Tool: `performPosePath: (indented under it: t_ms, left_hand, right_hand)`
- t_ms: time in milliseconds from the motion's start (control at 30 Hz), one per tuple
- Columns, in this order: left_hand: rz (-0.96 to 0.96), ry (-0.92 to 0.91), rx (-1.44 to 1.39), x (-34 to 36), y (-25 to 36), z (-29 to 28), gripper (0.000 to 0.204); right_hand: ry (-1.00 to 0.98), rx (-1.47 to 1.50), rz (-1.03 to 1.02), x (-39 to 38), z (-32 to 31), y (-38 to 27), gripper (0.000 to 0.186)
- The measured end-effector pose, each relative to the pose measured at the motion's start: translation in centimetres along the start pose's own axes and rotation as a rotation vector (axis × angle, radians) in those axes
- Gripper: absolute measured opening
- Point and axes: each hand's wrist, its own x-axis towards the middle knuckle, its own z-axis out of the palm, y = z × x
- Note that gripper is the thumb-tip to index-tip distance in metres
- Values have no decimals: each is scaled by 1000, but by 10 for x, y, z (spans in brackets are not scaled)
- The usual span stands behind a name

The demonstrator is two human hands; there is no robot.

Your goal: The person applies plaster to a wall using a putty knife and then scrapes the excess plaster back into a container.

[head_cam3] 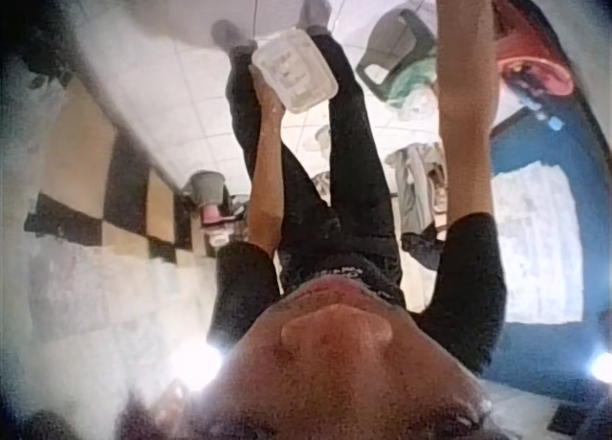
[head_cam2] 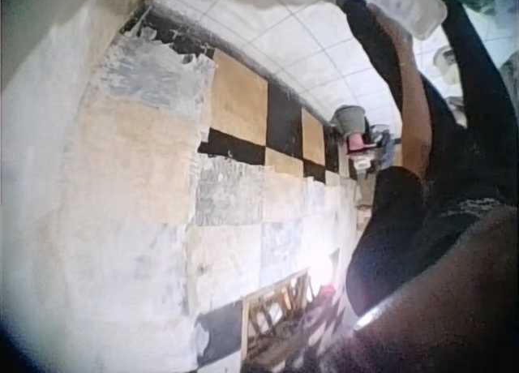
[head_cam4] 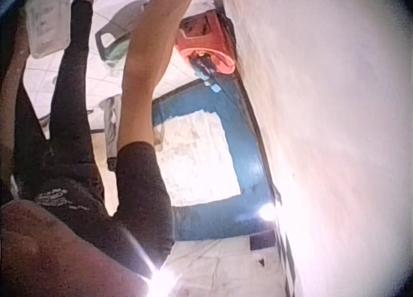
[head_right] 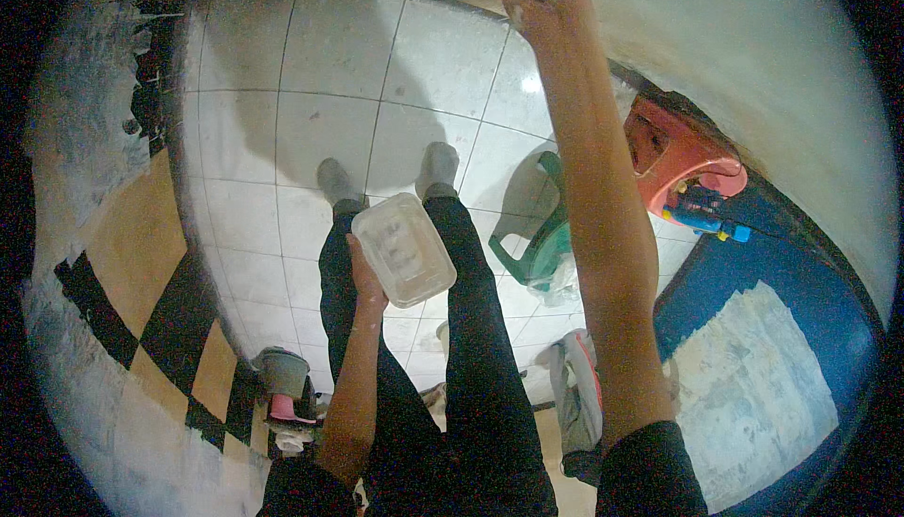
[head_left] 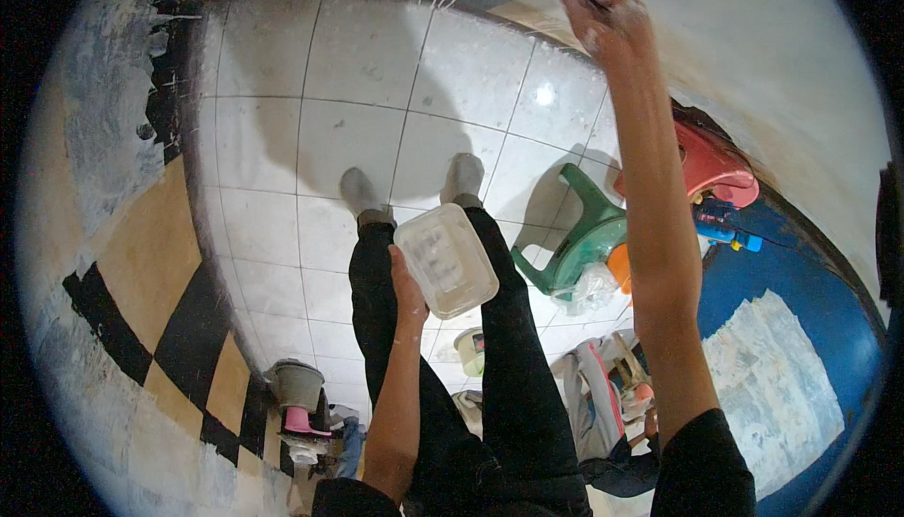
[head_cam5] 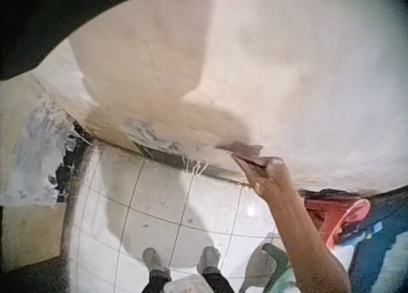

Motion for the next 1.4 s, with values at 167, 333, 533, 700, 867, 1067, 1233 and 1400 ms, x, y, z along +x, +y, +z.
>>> performPosePath:
  t_ms: [167, 333, 533, 700, 867, 1067, 1233, 1400]
  left_hand:
    - [-4, -58, 51, 11, -7, -7, 72]
    - [25, -43, 125, 5, -4, 4, 73]
    - [-29, -90, 31, 8, -19, 4, 75]
    - [-19, -6, 118, 8, -24, 5, 76]
    - [-30, -19, 91, 0, -27, 19, 76]
    - [-91, -76, 130, 12, -44, 24, 75]
    - [-31, -1, 140, 5, -48, 21, 74]
    - [-93, -60, 131, 6, -53, 19, 74]
  right_hand:
    - [88, -1295, -279, -132, 32, -9, 40]
    - [274, -252, -152, -145, -17, -25, 44]
    - [51, -746, -305, -65, -162, -107, 49]
    - [158, -430, -221, -46, -136, -169, 59]
    - [370, -237, -155, -141, -109, -115, 43]
    - [122, -652, -145, -60, -175, -119, 38]
    - [422, -177, -185, -58, -81, -126, 37]
    - [45, -232, -111, -152, -116, -140, 39]
